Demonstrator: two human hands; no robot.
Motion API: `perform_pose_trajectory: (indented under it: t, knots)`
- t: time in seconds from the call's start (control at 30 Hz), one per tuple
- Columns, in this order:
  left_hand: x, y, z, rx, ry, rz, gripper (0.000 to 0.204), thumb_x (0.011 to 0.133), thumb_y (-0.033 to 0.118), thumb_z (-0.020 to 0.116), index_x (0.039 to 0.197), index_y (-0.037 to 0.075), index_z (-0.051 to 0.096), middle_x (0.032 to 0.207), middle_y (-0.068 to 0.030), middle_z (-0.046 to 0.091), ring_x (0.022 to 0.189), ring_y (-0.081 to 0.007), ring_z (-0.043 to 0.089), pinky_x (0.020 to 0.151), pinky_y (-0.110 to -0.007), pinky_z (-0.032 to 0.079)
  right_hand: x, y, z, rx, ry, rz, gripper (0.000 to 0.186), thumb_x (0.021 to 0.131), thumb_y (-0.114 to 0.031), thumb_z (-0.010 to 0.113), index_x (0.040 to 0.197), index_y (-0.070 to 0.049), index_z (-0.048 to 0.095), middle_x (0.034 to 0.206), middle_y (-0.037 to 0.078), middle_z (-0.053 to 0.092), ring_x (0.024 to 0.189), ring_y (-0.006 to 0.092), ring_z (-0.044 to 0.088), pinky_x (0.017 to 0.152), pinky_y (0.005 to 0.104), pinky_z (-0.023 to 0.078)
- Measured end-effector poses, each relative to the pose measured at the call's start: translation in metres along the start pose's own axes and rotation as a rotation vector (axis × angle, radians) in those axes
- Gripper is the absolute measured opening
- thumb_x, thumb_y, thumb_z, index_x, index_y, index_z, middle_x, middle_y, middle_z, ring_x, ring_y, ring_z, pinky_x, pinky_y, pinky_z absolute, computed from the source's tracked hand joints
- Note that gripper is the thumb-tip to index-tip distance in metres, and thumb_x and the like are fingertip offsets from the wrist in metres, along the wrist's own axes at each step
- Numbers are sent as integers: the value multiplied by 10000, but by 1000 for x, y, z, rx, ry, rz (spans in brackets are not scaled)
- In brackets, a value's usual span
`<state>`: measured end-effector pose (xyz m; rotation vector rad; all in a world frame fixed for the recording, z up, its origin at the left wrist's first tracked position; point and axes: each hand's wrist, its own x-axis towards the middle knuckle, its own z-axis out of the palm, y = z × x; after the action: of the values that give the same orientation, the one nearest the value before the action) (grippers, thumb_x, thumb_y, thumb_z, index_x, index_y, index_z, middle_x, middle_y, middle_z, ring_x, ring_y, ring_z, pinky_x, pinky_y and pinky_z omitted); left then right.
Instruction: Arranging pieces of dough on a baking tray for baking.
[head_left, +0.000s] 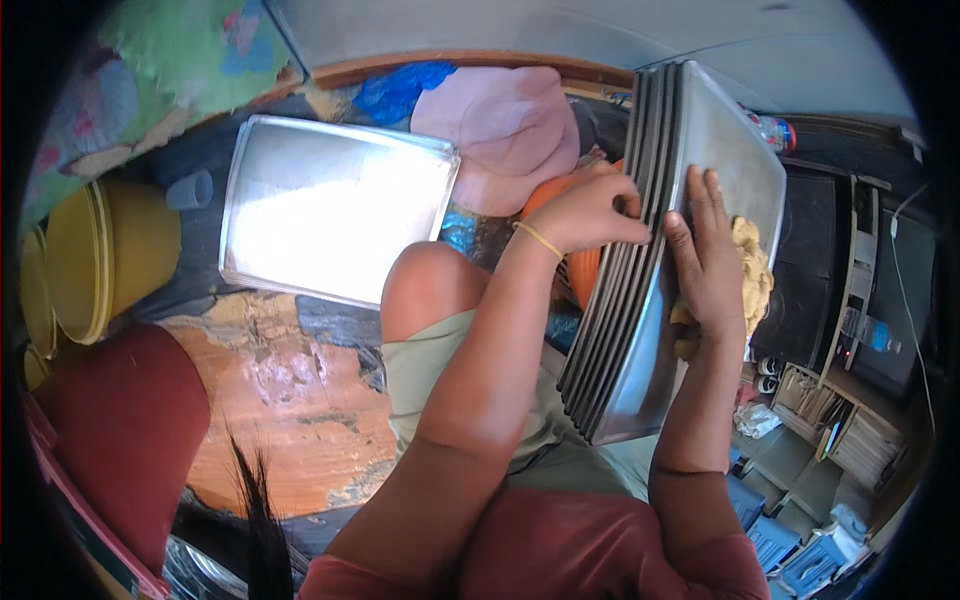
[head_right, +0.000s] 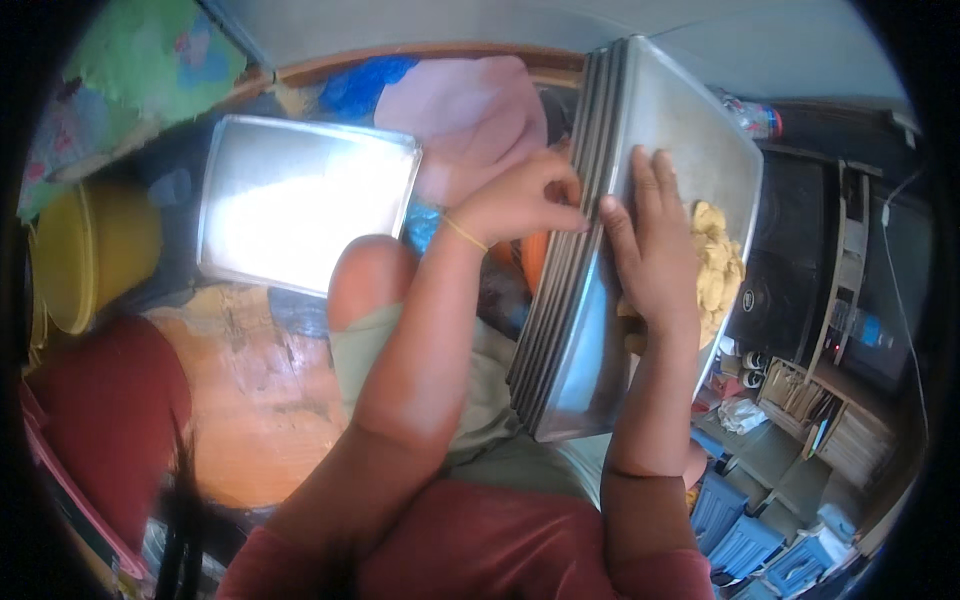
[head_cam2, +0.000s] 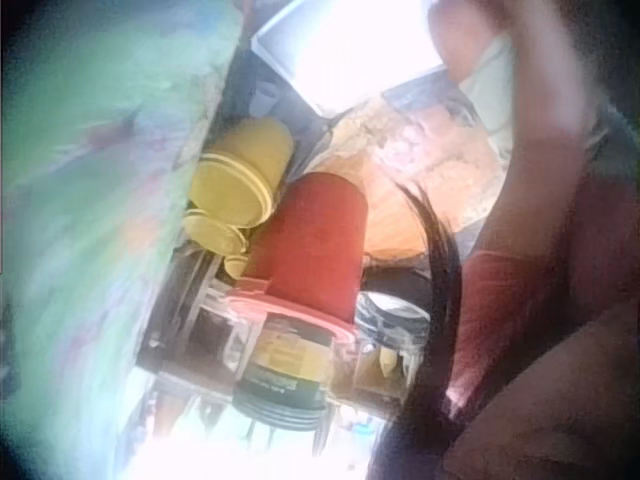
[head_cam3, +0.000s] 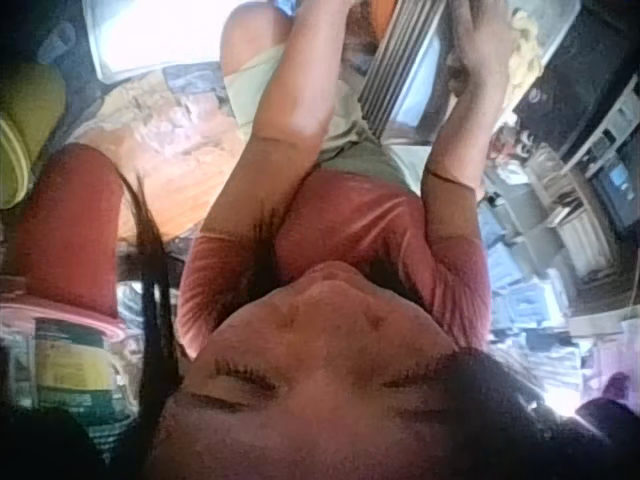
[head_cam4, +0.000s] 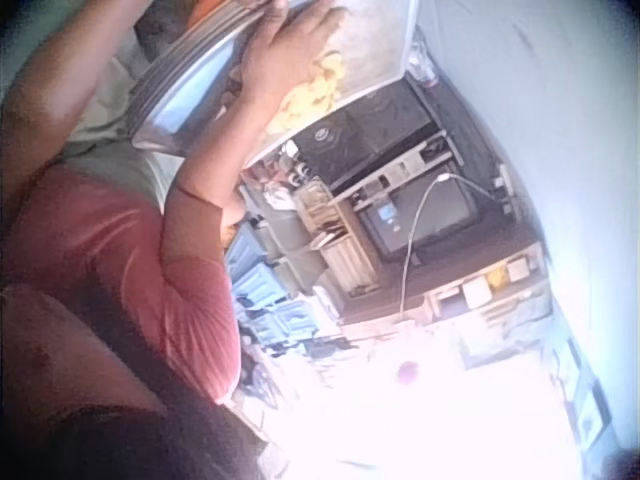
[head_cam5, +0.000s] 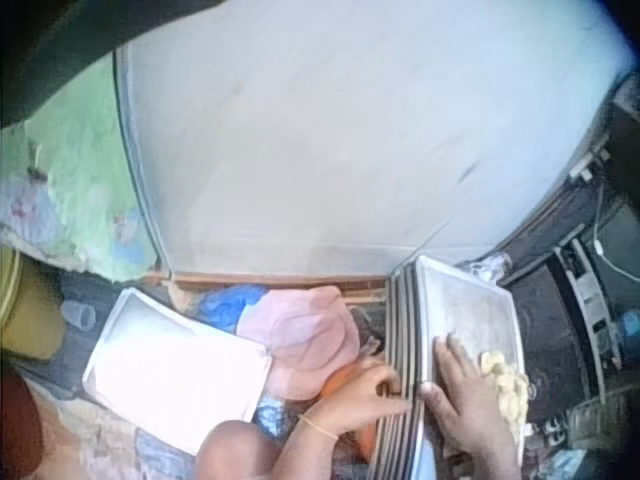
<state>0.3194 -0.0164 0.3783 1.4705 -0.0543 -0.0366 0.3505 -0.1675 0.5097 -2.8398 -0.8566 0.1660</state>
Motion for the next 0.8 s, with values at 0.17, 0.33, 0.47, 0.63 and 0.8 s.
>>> perform_pose_trajectory:
  t: [0.17,0.33,0.47,0.63,0.8]
  knots:
    - [-17,10,3,6,95,4,503,659,154,729,1089,67,482,1201,-218,453,1230,-405,422,1049,-380,352,-28,16,-51,329,192,3,533,901,-258,646,1361,-31,501,1403,235,467,1338,325,420,1082,383,337]
    - [-22,45,20,193,267,255,470,704,110,670,1153,83,534,1262,-184,446,1212,-408,417,1031,-411,351,-46,122,-27,256,101,150,726,764,-359,771,1347,-30,491,1330,199,512,1248,350,483,1032,388,395]
    - [-39,66,40,729,350,220,408,778,221,677,1159,85,623,1370,-172,441,1277,-394,378,1038,-497,271,-45,100,-43,285,44,-25,291,803,-174,716,994,-15,566,1032,98,549,934,227,569,834,321,453]
    - [-30,77,89,982,262,294,618,842,452,628,1279,21,554,1389,-197,450,1354,-370,321,1091,-511,209,-24,139,-40,622,69,40,424,773,-255,757,1104,-43,597,1121,128,560,996,305,566,900,362,445]
    - [-41,85,87,917,-85,251,725,776,398,719,1357,49,460,1322,-207,488,1276,-374,417,1078,-492,276,-39,125,-37,286,-66,-273,544,682,-323,773,1139,-82,601,1197,139,546,1138,346,491,996,445,382]
